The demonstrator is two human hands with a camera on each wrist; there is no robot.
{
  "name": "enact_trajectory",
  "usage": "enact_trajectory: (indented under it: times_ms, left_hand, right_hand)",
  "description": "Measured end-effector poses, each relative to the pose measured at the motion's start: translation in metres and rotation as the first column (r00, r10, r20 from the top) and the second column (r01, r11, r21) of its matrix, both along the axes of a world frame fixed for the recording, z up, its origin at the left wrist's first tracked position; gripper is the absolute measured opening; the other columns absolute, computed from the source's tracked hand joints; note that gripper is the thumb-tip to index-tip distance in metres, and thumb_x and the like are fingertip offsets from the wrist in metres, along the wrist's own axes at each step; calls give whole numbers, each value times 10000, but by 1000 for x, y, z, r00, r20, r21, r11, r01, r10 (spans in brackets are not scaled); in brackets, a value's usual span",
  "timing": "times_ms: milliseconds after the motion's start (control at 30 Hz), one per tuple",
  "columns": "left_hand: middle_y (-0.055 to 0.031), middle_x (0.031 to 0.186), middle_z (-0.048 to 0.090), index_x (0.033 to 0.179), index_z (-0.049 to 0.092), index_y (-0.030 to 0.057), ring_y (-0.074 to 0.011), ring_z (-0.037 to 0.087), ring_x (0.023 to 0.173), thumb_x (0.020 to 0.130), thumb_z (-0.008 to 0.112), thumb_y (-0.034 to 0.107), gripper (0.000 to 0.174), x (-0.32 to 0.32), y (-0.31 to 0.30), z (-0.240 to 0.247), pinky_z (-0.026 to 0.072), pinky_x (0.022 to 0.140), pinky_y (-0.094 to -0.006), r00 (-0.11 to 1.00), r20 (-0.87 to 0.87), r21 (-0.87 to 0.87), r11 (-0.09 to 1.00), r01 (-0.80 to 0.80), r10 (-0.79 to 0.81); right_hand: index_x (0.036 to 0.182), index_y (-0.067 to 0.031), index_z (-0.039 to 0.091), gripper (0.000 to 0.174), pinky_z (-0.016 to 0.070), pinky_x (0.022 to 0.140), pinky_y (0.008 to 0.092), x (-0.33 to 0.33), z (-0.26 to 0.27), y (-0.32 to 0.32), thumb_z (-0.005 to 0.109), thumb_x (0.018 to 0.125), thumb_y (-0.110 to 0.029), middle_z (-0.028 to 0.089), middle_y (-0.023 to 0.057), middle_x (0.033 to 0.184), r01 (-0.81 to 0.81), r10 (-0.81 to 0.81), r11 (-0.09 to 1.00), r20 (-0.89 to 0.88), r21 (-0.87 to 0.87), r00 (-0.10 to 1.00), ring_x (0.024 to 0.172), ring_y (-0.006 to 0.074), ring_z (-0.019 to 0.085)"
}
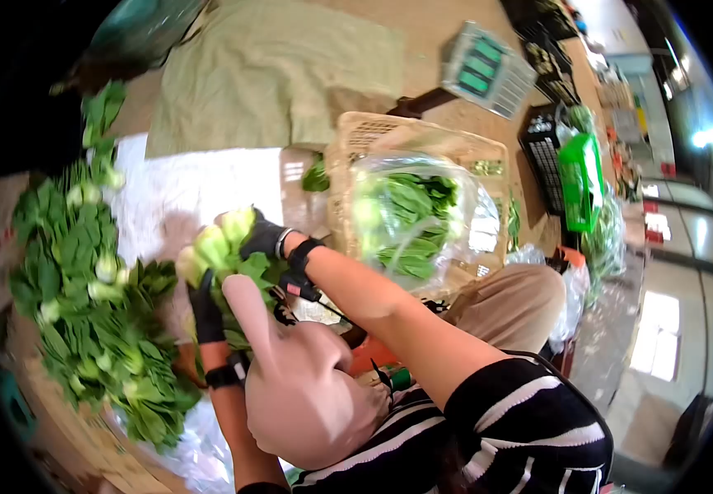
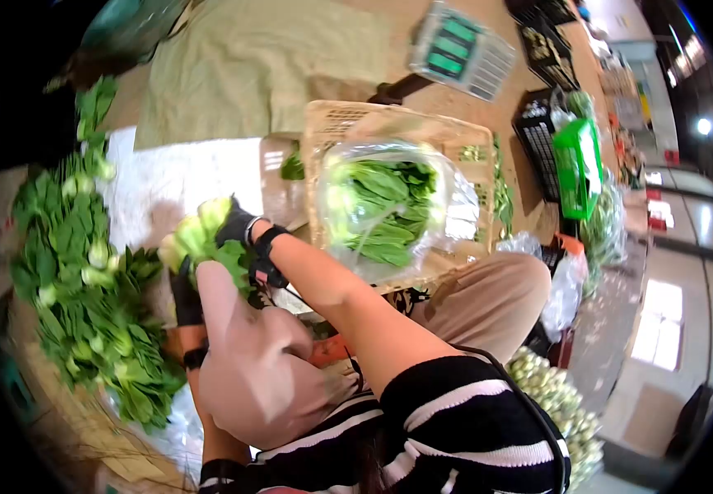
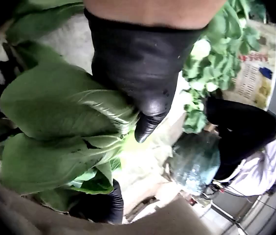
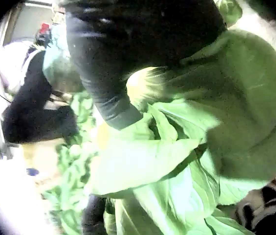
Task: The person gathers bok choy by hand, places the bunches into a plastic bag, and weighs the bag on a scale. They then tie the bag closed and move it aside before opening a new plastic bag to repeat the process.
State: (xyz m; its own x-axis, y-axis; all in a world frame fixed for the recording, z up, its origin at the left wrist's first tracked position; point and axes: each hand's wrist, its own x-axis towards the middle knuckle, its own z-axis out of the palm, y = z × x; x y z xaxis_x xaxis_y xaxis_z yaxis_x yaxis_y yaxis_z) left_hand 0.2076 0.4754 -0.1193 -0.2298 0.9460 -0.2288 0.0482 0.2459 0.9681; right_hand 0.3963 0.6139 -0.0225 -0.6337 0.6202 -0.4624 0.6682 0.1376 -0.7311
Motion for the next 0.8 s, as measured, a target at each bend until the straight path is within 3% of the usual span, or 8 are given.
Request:
enact_trajectory:
  times_ms: [33, 100, 300, 433, 567, 633, 700, 800]
  left_hand:
    - [-82, 1018, 545, 1108, 490, 1, -188, 523, 914, 755, 594, 96, 380, -9, 14, 41, 424, 786, -301, 868, 429, -205, 963, -177, 251]
    - [-83, 1096, 509, 1153, 448, -7, -192, 503, 950, 747, 595, 90, 443, -49, 32, 62, 402, 815, -295, 848, 474, -256, 959, -124, 237]
    - [-63, 1056, 512, 1182, 396, 14, -152, 507, 907, 718, 608, 100, 518, -3, 95, 352, 421, 758, -272, 979, 20, 241, 951, 193, -203]
    - [-70, 930, 555, 1075, 468, 14, -142, 552, 791, 713, 621, 111, 405, 94, 114, 459, 454, 673, -258, 892, -212, 432, 780, 452, -400]
    - [-88, 895, 568, 1005, 474, -3, -165, 578, 747, 691, 683, 139, 403, 213, 106, 472, 488, 591, -278, 801, -128, 375, 720, 585, -584]
    - [-74, 926, 562, 1017, 471, 21, -152, 566, 804, 687, 690, 139, 414, 274, 104, 409, 482, 672, -279, 814, 143, 515, 745, 424, -563]
    - [-96, 994, 556, 1121, 447, 23, -187, 546, 901, 714, 647, 70, 456, 327, 73, 355, 454, 794, -298, 470, 807, 233, 925, 301, -357]
    - [-126, 1103, 508, 1177, 420, 45, -221, 504, 987, 759, 584, 87, 451, 388, 15, 191, 420, 853, -320, 515, 828, 89, 959, 268, -221]
  right_hand:
    - [1269, -39, 285, 933, 211, 1000, 344, -2, 0, -3, 735, 499, -314, 443, 144, 1178, 124, -137, 962, -38, -243, 990, 1155, 284, 353]
    - [1288, 43, -98, 1203, 284, 972, 298, -13, 21, -10, 790, 510, -188, 402, 181, 1203, 444, -484, 875, -390, -193, 783, 1108, 233, 403]
    - [1296, -16, 85, 929, 311, 951, 314, 22, 224, -14, 709, 680, -324, 373, 138, 1218, 428, -542, 794, -821, -431, 179, 1118, 206, 373]
    - [1206, -43, 255, 722, 421, 850, 319, 95, 292, -28, 712, 686, -247, 457, 115, 1104, 715, -413, 650, -910, -257, 48, 1008, 202, 477]
    - [1176, -54, 309, 642, 467, 753, 290, 218, 297, -38, 706, 688, -186, 502, 113, 1039, 759, -397, 611, -917, -225, 48, 942, 193, 516]
    - [1194, -61, 313, 606, 461, 739, 291, 281, 299, -47, 664, 727, -223, 533, 135, 1010, 841, -676, 528, -658, -116, 333, 917, 197, 526]
    - [1171, -47, 420, 487, 460, 744, 307, 335, 278, -42, 584, 783, -293, 537, 98, 1086, 686, -592, 647, -348, 334, 727, 941, 179, 533]
    - [1073, -39, 532, 446, 432, 775, 324, 358, 253, -43, 571, 767, -362, 581, 95, 1035, 379, -378, 924, -17, 51, 926, 886, 190, 554]
